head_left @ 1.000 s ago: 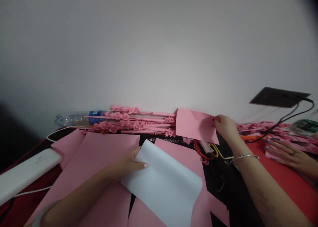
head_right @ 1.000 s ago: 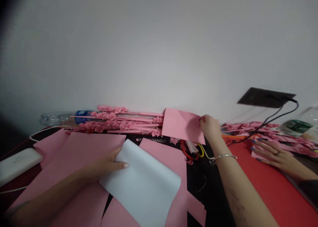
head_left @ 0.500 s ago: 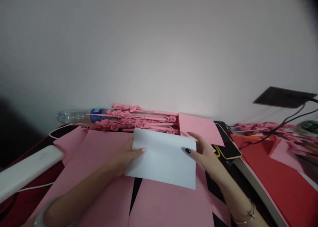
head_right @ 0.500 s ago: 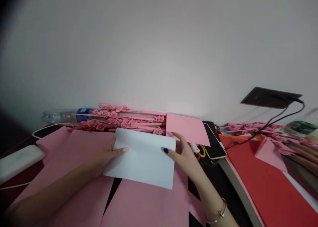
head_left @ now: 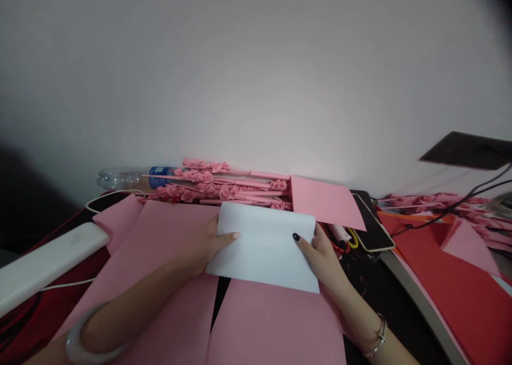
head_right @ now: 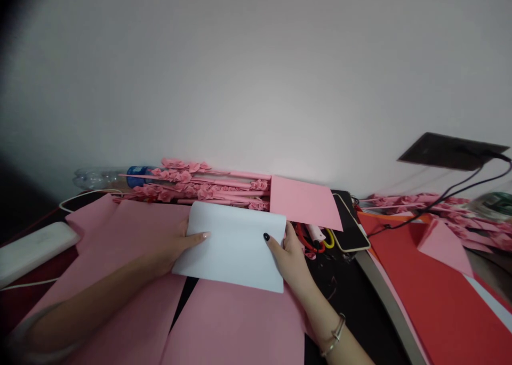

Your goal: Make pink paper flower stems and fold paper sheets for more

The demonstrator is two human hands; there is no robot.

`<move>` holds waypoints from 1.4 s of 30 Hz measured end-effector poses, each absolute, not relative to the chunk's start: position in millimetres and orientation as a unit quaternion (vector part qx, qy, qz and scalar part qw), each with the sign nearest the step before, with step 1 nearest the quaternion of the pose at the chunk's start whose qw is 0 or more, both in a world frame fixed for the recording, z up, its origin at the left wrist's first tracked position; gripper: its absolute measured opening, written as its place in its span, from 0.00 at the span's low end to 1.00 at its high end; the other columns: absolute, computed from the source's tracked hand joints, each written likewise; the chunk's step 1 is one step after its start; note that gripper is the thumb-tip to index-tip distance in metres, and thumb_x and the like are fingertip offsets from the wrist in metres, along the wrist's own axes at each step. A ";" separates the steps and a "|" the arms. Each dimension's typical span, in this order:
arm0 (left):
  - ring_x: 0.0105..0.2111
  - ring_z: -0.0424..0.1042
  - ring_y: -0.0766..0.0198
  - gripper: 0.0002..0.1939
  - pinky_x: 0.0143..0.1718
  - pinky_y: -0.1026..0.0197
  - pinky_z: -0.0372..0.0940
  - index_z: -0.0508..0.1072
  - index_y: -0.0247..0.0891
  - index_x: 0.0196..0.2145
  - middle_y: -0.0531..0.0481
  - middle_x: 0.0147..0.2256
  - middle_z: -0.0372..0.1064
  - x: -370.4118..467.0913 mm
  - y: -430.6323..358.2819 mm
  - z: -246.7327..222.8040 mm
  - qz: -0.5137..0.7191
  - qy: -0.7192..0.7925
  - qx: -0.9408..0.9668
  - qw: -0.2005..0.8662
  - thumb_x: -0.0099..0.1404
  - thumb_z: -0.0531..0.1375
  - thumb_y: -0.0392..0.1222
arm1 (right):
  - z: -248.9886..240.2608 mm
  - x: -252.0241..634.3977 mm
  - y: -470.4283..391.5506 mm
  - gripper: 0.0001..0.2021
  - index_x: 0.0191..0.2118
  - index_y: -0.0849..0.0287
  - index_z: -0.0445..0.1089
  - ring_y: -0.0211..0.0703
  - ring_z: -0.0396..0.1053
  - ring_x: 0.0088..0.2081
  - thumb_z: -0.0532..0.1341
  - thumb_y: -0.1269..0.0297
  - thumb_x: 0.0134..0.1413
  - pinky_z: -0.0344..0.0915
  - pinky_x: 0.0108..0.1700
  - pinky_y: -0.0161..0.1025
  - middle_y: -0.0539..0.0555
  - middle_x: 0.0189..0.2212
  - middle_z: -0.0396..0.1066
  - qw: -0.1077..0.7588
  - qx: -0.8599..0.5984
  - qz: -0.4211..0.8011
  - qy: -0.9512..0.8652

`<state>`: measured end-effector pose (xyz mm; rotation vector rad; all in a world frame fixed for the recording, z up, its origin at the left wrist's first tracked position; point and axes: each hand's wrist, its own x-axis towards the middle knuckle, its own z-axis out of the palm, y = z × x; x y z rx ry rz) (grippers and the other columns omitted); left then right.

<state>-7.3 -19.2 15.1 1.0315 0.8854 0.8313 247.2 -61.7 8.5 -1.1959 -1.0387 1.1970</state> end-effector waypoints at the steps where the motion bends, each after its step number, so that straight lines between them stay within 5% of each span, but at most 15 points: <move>1: 0.44 0.74 0.48 0.32 0.41 0.52 0.71 0.65 0.40 0.56 0.42 0.48 0.74 -7.1 -19.0 14.8 0.374 0.398 0.463 0.698 0.56 0.68 0.48 | 8.1 246.8 -61.9 0.23 0.50 0.56 0.60 0.50 0.75 0.42 0.67 0.56 0.51 0.72 0.44 0.47 0.59 0.44 0.75 0.547 -0.504 0.502 -0.442; 13: 0.51 0.70 0.47 0.29 0.50 0.48 0.67 0.61 0.40 0.56 0.42 0.51 0.70 -5.0 -18.9 -2.1 0.439 0.428 0.599 0.514 0.60 0.63 0.46 | 9.2 267.1 -62.4 0.16 0.50 0.51 0.63 0.44 0.70 0.48 0.63 0.59 0.57 0.67 0.51 0.41 0.54 0.45 0.72 0.571 -0.492 0.353 -0.555; 20: 0.53 0.69 0.48 0.30 0.55 0.47 0.63 0.57 0.39 0.59 0.42 0.53 0.69 -6.3 -15.2 -10.5 0.379 0.423 0.686 0.455 0.61 0.59 0.43 | 0.7 277.0 -58.0 0.21 0.56 0.49 0.60 0.50 0.67 0.54 0.61 0.57 0.58 0.63 0.57 0.52 0.57 0.49 0.71 0.533 -0.494 0.395 -0.563; 24: 0.53 0.68 0.48 0.29 0.53 0.49 0.65 0.58 0.38 0.59 0.41 0.53 0.69 -7.3 -13.5 0.3 0.373 0.431 0.703 0.424 0.61 0.59 0.43 | 23.8 284.4 -61.0 0.30 0.60 0.49 0.55 0.53 0.66 0.56 0.65 0.60 0.53 0.66 0.55 0.53 0.60 0.56 0.64 0.528 -0.529 0.239 -0.620; 27: 0.46 0.72 0.49 0.23 0.45 0.53 0.68 0.64 0.38 0.53 0.43 0.46 0.73 -6.3 -17.5 21.2 0.345 0.437 0.737 0.382 0.60 0.58 0.42 | 63.9 279.0 -69.7 0.37 0.63 0.49 0.54 0.59 0.55 0.63 0.68 0.61 0.48 0.55 0.62 0.61 0.60 0.62 0.58 0.422 -0.546 0.038 -0.723; 29: 0.36 0.74 0.51 0.19 0.36 0.56 0.68 0.69 0.39 0.49 0.47 0.36 0.75 -4.1 -23.2 40.1 0.332 0.430 0.754 0.370 0.60 0.58 0.42 | 92.8 268.2 -75.1 0.35 0.62 0.47 0.58 0.62 0.54 0.63 0.68 0.62 0.48 0.51 0.62 0.64 0.58 0.60 0.63 0.315 -0.528 0.007 -0.788; 31: 0.32 0.74 0.52 0.18 0.33 0.58 0.66 0.71 0.42 0.49 0.49 0.34 0.75 -1.7 -28.9 60.3 0.333 0.421 0.758 0.371 0.60 0.58 0.42 | 116.0 256.2 -77.8 0.29 0.58 0.47 0.64 0.60 0.66 0.55 0.67 0.65 0.48 0.60 0.57 0.62 0.55 0.52 0.71 0.244 -0.503 0.033 -0.828; 33: 0.34 0.74 0.53 0.17 0.33 0.59 0.65 0.72 0.45 0.49 0.50 0.36 0.75 -0.4 -32.0 78.8 0.337 0.387 0.771 0.376 0.61 0.58 0.40 | 129.7 247.6 -77.2 0.17 0.48 0.49 0.71 0.52 0.75 0.38 0.63 0.69 0.51 0.71 0.40 0.49 0.52 0.39 0.77 0.212 -0.513 0.093 -0.826; 36: 0.31 0.73 0.57 0.21 0.31 0.61 0.66 0.69 0.47 0.51 0.53 0.31 0.74 -0.8 -29.7 98.5 0.413 0.395 0.706 0.418 0.59 0.63 0.42 | 129.6 244.7 -72.1 0.05 0.36 0.54 0.72 0.45 0.71 0.25 0.62 0.66 0.52 0.65 0.24 0.38 0.50 0.26 0.75 0.275 -0.566 0.152 -0.762; 42: 0.41 0.74 0.56 0.22 0.43 0.55 0.69 0.69 0.40 0.52 0.48 0.40 0.75 5.6 -19.1 100.6 0.463 0.292 0.554 0.627 0.61 0.64 0.46 | 80.4 243.4 -58.6 0.17 0.41 0.57 0.72 0.54 0.75 0.36 0.70 0.57 0.44 0.72 0.32 0.45 0.57 0.36 0.78 0.484 -0.566 0.320 -0.586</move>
